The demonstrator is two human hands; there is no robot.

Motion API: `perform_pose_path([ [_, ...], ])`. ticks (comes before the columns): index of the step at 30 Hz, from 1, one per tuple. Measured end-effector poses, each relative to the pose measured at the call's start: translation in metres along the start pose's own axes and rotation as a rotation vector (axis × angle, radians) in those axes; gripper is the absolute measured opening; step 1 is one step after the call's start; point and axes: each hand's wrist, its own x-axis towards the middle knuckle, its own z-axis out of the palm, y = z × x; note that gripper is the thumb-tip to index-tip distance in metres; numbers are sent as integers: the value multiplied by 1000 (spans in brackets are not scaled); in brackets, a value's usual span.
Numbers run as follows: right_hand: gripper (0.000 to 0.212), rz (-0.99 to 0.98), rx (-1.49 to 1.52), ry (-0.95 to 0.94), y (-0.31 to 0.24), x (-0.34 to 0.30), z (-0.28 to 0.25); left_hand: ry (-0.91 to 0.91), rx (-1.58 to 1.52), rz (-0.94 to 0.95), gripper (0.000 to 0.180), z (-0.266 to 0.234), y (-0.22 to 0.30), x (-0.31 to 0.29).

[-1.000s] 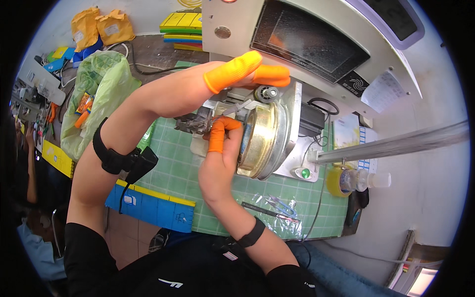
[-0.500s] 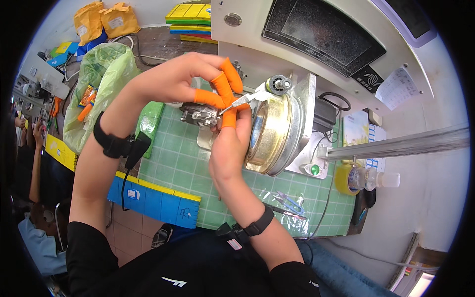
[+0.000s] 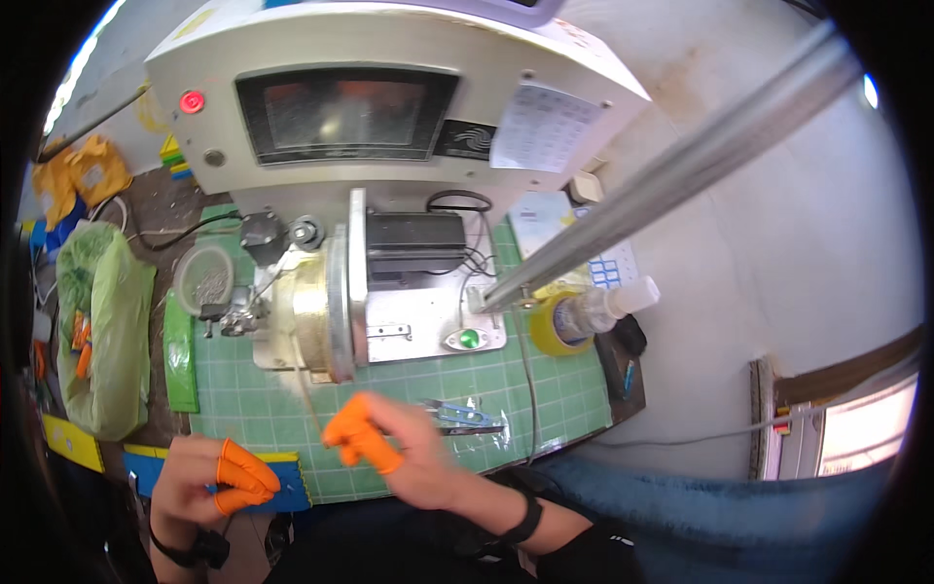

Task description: Assembling small metal components and applying glue using specialized machinery at a workstation.

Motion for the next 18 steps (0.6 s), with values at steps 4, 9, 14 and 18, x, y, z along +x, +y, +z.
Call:
perform_pose_path([
  [4, 29, -133, 24, 314, -21, -17, -34, 197, 224, 55, 16, -4, 16, 3],
  [9, 24, -169, -95, -46, -24, -10, -8, 374, 264, 74, 25, -10, 21, 26],
  [14, 30, 0, 73, -81, 14, 25, 30, 549, 530, -27, 30, -11, 19, 31],
  [18, 40, -50, 204, 14, 33, 57, 49, 523, 794, 82, 32, -15, -6, 45],
])
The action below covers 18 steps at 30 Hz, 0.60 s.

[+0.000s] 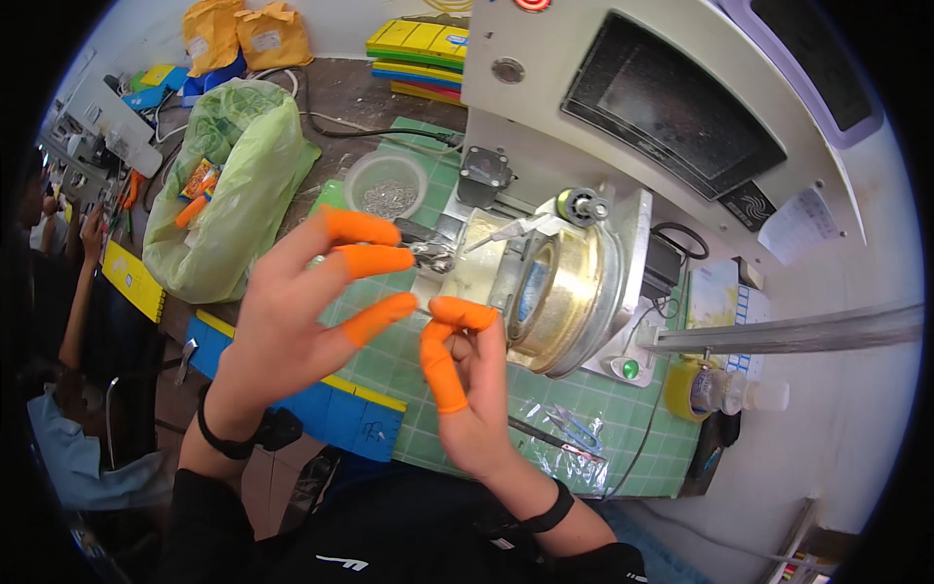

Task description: Assembling small metal components and applying glue using specialized machinery at a workstation.

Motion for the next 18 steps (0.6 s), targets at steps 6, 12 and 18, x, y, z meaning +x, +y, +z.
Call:
perform_pose_path([
  [6, 37, -17, 43, 189, 16, 4, 12, -46, 308, 109, 29, 24, -8, 6],
  [12, 36, 45, 104, 120, 11, -9, 8, 6, 309, 171, 22, 29, -15, 5],
  [18, 32, 96, 118, 71, 7, -18, 2, 8, -117, 42, 17, 18, -9, 10],
])
